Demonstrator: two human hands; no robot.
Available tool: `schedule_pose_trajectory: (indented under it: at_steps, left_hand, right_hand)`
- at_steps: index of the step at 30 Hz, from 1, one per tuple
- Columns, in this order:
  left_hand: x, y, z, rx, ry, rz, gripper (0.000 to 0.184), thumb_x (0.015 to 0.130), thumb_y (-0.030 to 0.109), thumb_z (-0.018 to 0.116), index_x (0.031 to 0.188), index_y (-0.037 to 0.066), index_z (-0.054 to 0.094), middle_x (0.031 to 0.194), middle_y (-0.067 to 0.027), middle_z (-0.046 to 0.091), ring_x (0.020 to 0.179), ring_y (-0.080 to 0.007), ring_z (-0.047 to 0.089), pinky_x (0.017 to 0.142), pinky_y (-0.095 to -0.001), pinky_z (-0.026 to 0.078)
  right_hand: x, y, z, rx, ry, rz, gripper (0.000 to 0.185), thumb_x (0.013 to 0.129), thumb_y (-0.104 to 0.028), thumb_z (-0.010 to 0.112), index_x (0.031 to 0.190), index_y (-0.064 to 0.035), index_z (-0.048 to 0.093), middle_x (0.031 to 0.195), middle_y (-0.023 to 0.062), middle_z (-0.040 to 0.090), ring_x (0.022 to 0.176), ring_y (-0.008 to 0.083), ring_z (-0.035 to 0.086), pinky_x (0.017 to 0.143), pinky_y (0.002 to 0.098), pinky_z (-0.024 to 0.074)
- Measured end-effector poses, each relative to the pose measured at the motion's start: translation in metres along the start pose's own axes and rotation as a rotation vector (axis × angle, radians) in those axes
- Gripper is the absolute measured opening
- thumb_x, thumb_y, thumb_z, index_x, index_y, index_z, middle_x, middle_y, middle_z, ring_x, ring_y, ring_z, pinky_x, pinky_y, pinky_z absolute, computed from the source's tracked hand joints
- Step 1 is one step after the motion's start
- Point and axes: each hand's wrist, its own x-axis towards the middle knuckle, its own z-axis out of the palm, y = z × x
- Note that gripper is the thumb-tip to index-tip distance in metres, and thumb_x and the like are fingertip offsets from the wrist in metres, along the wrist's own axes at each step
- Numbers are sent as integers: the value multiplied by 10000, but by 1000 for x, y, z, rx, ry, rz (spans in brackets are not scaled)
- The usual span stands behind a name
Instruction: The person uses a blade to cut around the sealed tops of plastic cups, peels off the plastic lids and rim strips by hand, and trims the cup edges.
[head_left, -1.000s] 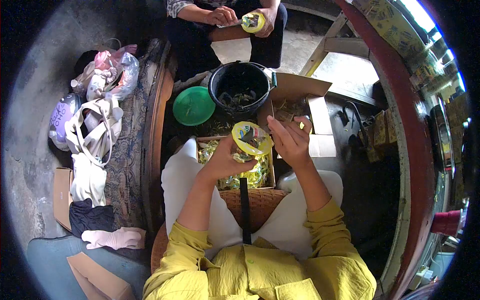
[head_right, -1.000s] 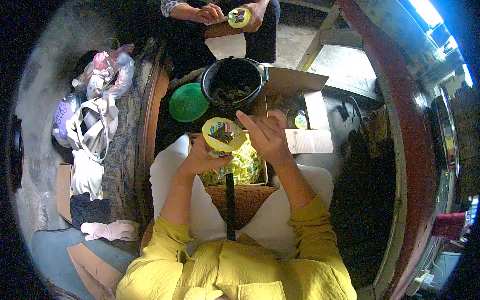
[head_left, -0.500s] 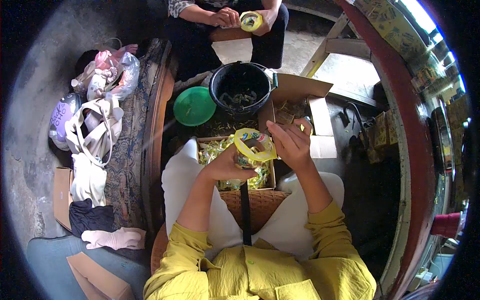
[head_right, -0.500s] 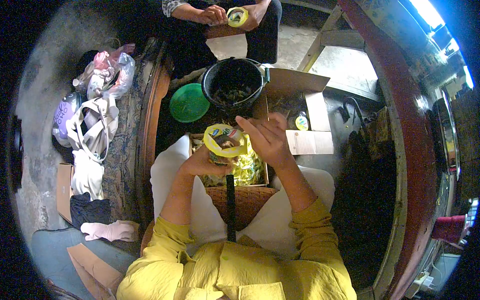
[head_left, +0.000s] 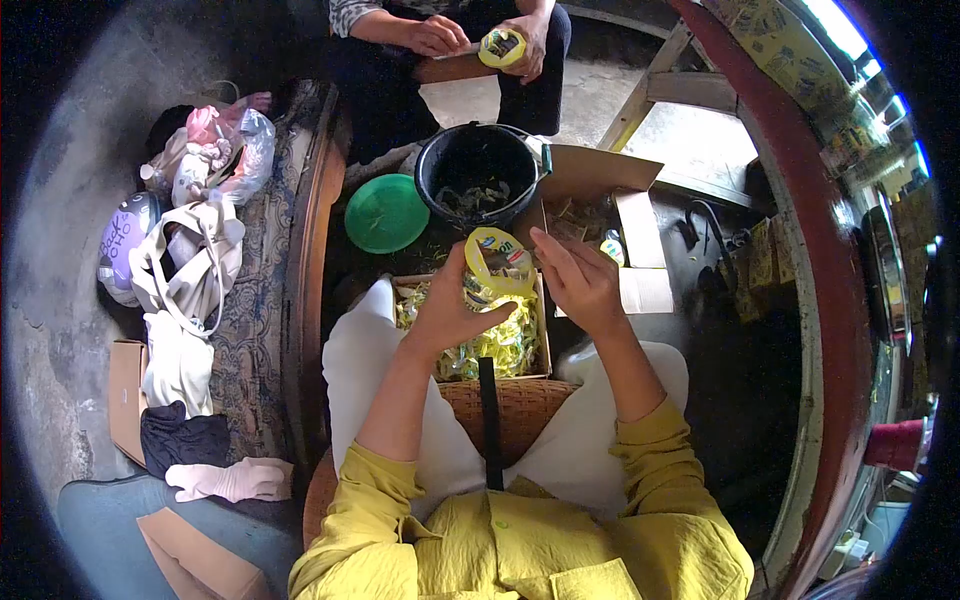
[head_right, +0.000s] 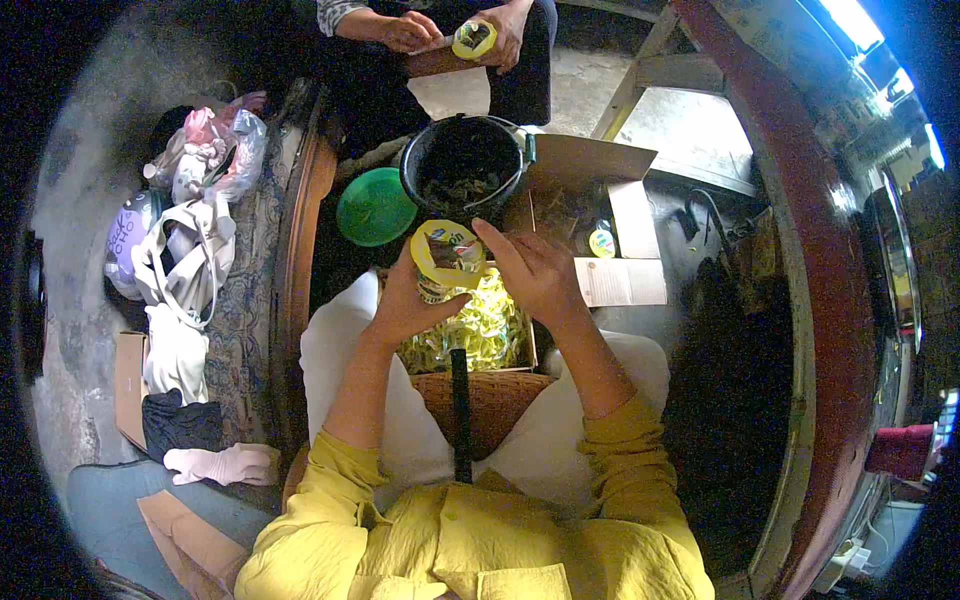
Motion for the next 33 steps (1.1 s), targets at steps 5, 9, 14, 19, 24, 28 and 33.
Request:
schedule_pose_trajectory:
  at_steps: [5, 9, 14, 19, 24, 28, 33]
  left_hand:
    - [1, -15, 5, 15, 29, 23, 593, 622, 135, 715, 1122, 27, 415, 1044, -148, 545, 996, -279, 530, 877, -349, 394]
    - [0, -17, 3, 30, 7, 13, 613, 615, 124, 711, 1141, 25, 412, 1052, -145, 544, 1012, -282, 524, 882, -350, 390]
    - [-2, -24, 2, -22, -55, -16, 650, 599, 119, 712, 1165, 23, 406, 1058, -131, 542, 1023, -271, 515, 895, -340, 379]
    - [-5, -16, -2, -118, -129, -38, 645, 591, 123, 717, 1156, 22, 424, 1063, -114, 541, 1003, -230, 517, 889, -324, 379]
    - [-6, -11, -2, -91, -244, -62, 623, 598, 132, 714, 1147, 24, 440, 1051, -109, 543, 987, -205, 520, 882, -321, 383]
    - [-8, -7, -3, -175, -290, -123, 627, 598, 133, 717, 1153, 32, 442, 1060, -82, 539, 984, -180, 513, 877, -316, 385]
    - [-11, -8, -4, -401, -303, -192, 636, 601, 104, 710, 1169, 36, 431, 1072, -69, 528, 989, -163, 500, 881, -302, 383]
  right_hand:
    - [-3, 1, 0, -35, 1, -6, 502, 605, 18, 586, 1101, -62, 568, 687, 65, 604, 593, 177, 582, 519, 302, 486]
    - [-1, -1, 1, -38, 24, -29, 486, 612, 25, 586, 1091, -52, 569, 703, 70, 612, 601, 177, 587, 525, 299, 492]
    - [0, -2, 3, -15, 44, -32, 463, 625, 38, 585, 1081, -45, 572, 717, 79, 617, 602, 182, 592, 520, 302, 496]
    - [-1, 0, 4, 8, 52, -21, 437, 641, 45, 586, 1069, -42, 573, 719, 81, 619, 600, 190, 592, 523, 307, 497]
    - [2, 0, -3, -17, 34, -34, 362, 668, 85, 613, 1015, -4, 569, 765, 107, 631, 639, 215, 613, 552, 288, 507]
    - [3, 0, -4, -10, 57, -63, 352, 675, 85, 609, 1014, 0, 568, 773, 115, 631, 639, 222, 613, 551, 293, 507]
    - [4, -1, -5, 30, 42, -39, 301, 667, 84, 609, 955, -4, 588, 768, 108, 625, 639, 223, 608, 550, 301, 501]
